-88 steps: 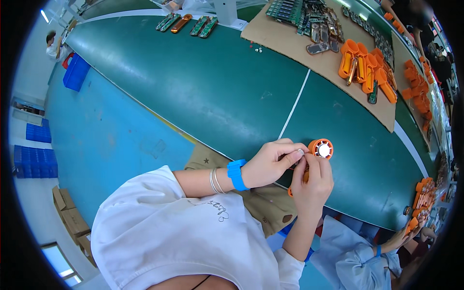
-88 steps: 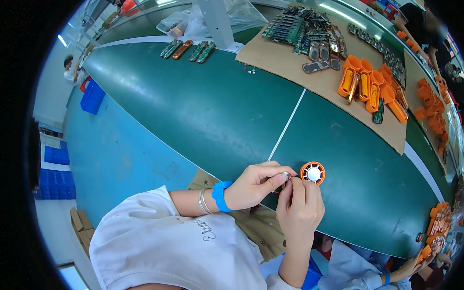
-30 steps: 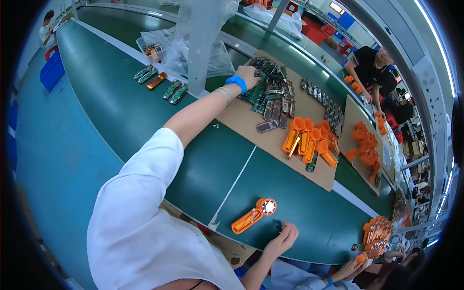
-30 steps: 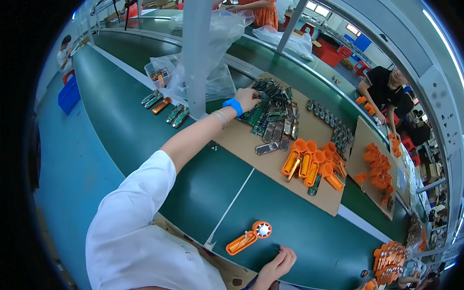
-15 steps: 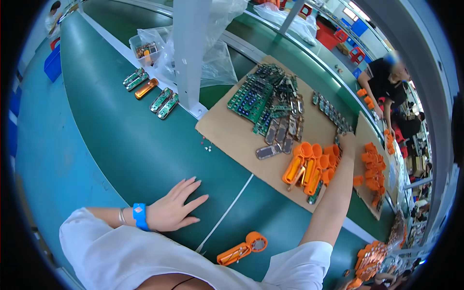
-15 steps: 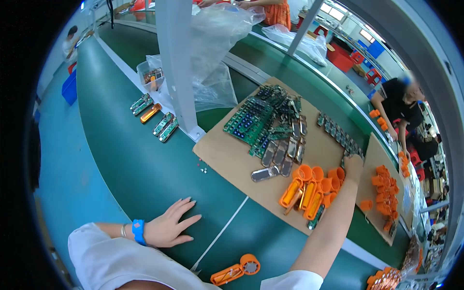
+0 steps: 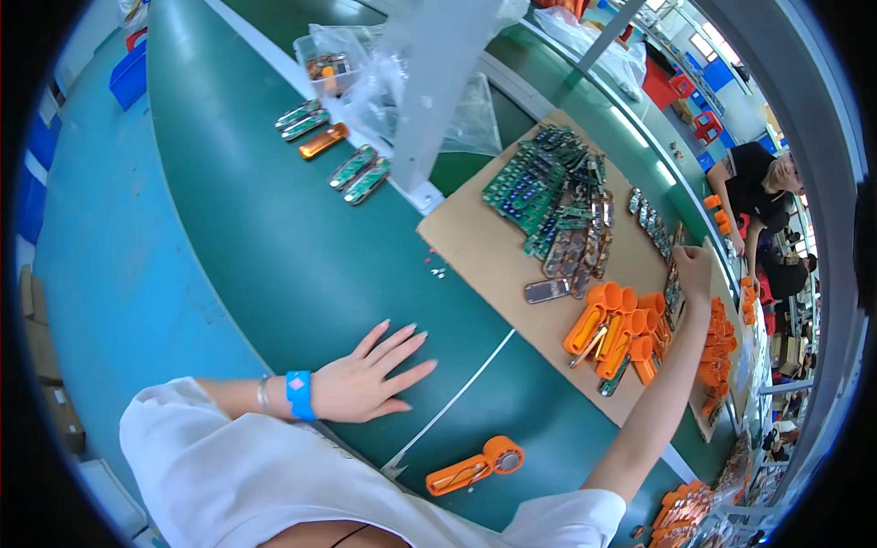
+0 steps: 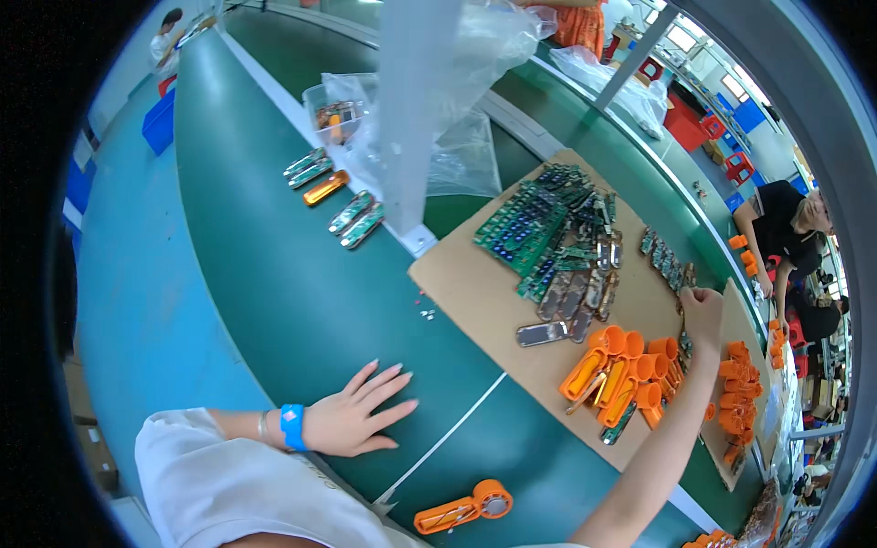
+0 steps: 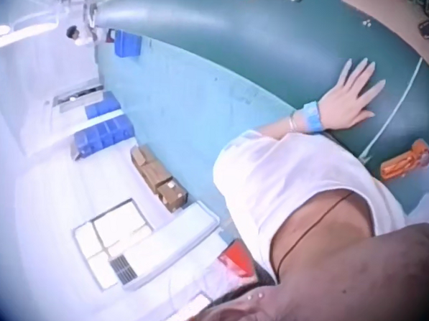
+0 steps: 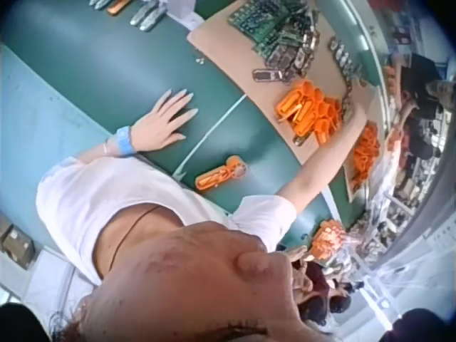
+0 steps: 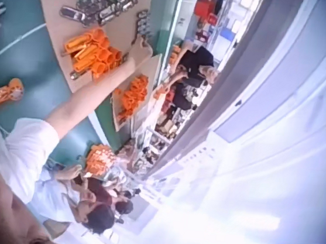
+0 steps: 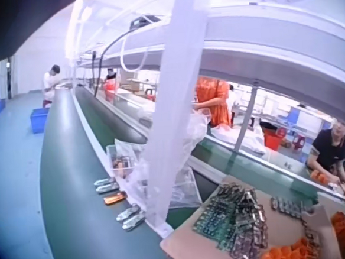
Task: Assemble internal components and PCB into the orange casing of a handheld electronic fan.
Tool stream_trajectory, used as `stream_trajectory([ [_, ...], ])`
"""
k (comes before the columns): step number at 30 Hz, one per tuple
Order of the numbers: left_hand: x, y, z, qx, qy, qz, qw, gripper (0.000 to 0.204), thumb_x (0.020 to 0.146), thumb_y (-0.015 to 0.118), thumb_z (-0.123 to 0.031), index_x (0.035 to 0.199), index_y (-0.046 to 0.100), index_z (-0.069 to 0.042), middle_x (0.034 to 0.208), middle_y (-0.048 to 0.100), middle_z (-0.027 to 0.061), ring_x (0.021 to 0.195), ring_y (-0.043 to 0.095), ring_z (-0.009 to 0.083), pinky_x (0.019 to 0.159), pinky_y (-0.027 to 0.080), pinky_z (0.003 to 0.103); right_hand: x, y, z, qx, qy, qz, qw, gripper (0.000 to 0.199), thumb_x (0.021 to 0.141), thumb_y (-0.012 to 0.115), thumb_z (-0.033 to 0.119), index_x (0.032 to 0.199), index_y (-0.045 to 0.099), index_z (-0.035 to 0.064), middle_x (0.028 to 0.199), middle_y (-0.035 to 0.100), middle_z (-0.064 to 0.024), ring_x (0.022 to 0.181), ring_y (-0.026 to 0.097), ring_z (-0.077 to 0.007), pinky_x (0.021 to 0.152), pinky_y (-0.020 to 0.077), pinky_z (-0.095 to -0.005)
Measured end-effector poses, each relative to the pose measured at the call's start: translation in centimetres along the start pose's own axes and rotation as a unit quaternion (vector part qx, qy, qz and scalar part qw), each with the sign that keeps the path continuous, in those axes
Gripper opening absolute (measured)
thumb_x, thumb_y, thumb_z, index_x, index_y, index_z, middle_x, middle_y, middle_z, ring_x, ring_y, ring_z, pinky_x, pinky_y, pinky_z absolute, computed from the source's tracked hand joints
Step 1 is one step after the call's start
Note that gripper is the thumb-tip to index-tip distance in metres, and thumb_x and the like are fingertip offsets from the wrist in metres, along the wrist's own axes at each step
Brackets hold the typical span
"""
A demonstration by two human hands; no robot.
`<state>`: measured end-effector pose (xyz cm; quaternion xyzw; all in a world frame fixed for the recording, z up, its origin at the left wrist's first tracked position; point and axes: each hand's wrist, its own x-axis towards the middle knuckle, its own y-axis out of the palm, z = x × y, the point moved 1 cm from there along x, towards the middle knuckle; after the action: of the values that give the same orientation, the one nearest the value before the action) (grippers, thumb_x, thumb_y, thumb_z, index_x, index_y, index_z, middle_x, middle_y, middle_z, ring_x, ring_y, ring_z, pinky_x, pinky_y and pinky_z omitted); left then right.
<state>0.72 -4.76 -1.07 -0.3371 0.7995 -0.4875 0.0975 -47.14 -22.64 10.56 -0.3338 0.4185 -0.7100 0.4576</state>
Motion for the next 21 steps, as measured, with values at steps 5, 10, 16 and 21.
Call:
stream_trajectory([
  [5,-0.2,-2.0,-1.6,-0.370,-0.029,-0.090,0.924,0.065,0.089,0.058,-0.008,0.143,0.024,-0.002,0.145,0.029,0.0176,0.133,0.033,0.0322,0.110,0.026,0.043,-24.5,1.7,16.4,0.149,-0.156,0.120,0.969,0.006,0.073,0.062,0.000,0.079,0.061,0.0019,0.071,0.059,-0.0025,0.067,0.054,-0.0101,0.061,0.0449,-0.0245],
  [10,-0.7,0.0,-5.4,-0.794,-0.001,0.074,0.603,0.064,0.092,0.053,-0.002,0.145,0.018,-0.001,0.139,0.040,0.0141,0.125,0.042,0.0201,0.105,0.036,0.035,-39.1,7.0,18.5,0.141,-0.219,0.036,0.965,0.025,0.066,0.072,0.000,0.083,0.055,0.0057,0.081,0.059,-0.0080,0.073,0.057,-0.0268,0.064,0.0437,-0.0362],
  [16,-3.3,2.1,-5.8,-0.787,-0.102,0.071,0.605,0.059,0.093,0.054,-0.009,0.143,0.023,-0.007,0.113,0.058,0.0151,0.103,0.059,0.0218,0.092,0.046,0.033,-45.5,8.4,16.1,0.183,-0.070,-0.093,0.976,0.024,0.070,0.069,0.001,0.091,0.059,0.0012,0.085,0.061,-0.0102,0.071,0.056,-0.0237,0.063,0.0450,-0.0324],
  [21,-3.7,3.0,-5.3,-0.757,-0.148,0.054,0.634,0.060,0.093,0.054,-0.016,0.144,0.021,-0.009,0.113,0.056,0.0179,0.096,0.062,0.0271,0.084,0.052,0.040,-46.5,12.5,12.8,0.152,0.229,-0.145,0.950,0.049,0.069,0.075,0.016,0.109,0.053,-0.0022,0.077,0.055,-0.0090,0.066,0.056,-0.0222,0.058,0.0442,-0.0317],
])
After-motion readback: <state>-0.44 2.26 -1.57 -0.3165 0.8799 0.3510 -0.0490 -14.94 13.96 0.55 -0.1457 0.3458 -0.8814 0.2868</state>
